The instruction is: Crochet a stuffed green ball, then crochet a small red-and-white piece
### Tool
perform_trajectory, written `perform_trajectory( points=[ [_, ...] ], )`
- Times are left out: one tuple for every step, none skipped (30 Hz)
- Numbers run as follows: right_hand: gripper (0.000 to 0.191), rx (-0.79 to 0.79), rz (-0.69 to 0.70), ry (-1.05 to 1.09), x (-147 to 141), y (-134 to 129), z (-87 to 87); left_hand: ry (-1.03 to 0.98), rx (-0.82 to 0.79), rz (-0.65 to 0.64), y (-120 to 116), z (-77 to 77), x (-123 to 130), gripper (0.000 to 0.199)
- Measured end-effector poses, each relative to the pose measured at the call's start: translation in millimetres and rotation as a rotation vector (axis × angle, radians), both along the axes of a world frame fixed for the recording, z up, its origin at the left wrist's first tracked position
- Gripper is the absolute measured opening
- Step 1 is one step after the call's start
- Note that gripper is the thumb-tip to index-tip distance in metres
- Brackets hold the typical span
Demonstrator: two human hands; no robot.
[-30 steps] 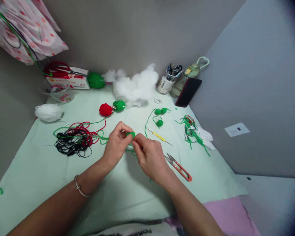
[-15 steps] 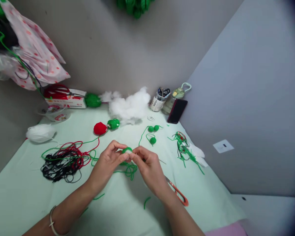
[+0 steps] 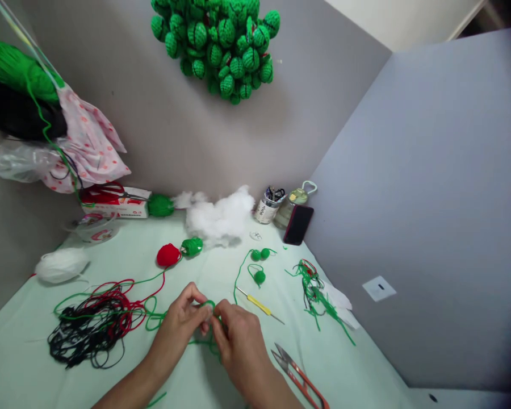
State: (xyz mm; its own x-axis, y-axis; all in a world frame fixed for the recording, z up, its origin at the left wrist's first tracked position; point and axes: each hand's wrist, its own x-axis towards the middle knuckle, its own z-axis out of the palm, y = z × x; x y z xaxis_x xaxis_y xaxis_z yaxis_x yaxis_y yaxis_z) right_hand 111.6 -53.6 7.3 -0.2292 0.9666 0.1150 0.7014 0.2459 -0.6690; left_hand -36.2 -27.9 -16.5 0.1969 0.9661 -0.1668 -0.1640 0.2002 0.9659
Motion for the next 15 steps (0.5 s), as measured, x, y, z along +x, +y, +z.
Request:
perform_trajectory(
  points=[
    [0.023, 0.018, -0.021, 0.006, 3, 2, -0.4, -0.014, -0.017, -0.013, -1, 1.1, 0, 0.032],
    [0.027, 0.015, -0.043, 0.037, 5, 5, 0.1, -0.028, -0.024, -0.026, -2, 2.2, 0, 0.032],
    [0.030, -0.010, -0.066, 0.088, 7, 7, 1.4, -0.038, -0.024, -0.042, -3, 3.4, 1, 0.032],
    [0.032, -0.055, -0.095, 0.147, 8, 9, 3.3, -0.043, -0.023, -0.059, -5, 4.7, 1, 0.031],
    [0.032, -0.121, -0.121, 0.219, 9, 10, 5.6, -0.046, -0.021, -0.070, -7, 6.1, 2, 0.029],
    [0.031, -0.178, -0.151, 0.295, 9, 12, 7.8, -0.052, -0.020, -0.072, -8, 7.4, 3, 0.029],
    [0.030, -0.229, -0.156, 0.371, 9, 12, 9.9, -0.059, -0.020, -0.064, -10, 8.5, 4, 0.028],
    [0.030, -0.259, -0.156, 0.425, 9, 13, 11.7, -0.071, -0.021, -0.049, -11, 9.2, 4, 0.028],
    [0.029, -0.265, -0.148, 0.449, 9, 12, 13.1, -0.086, -0.023, -0.032, -11, 9.4, 5, 0.028],
    [0.029, -0.256, -0.135, 0.449, 8, 12, 14.1, -0.102, -0.029, -0.015, -11, 9.1, 6, 0.027],
    [0.028, -0.245, -0.118, 0.435, 8, 10, 14.9, -0.115, -0.038, 0.000, -11, 8.3, 7, 0.027],
    [0.027, -0.237, -0.098, 0.413, 7, 8, 15.6, -0.124, -0.045, 0.011, -11, 7.1, 7, 0.027],
    [0.027, -0.239, -0.081, 0.397, 5, 6, 16.1, -0.127, -0.050, 0.023, -10, 5.6, 8, 0.027],
    [0.026, -0.245, -0.068, 0.382, 4, 4, 16.5, -0.123, -0.043, 0.043, -10, 3.9, 8, 0.027],
    [0.025, -0.249, -0.057, 0.365, 2, 1, 16.9, -0.110, -0.025, 0.069, -9, 2.2, 9, 0.025]
  ],
)
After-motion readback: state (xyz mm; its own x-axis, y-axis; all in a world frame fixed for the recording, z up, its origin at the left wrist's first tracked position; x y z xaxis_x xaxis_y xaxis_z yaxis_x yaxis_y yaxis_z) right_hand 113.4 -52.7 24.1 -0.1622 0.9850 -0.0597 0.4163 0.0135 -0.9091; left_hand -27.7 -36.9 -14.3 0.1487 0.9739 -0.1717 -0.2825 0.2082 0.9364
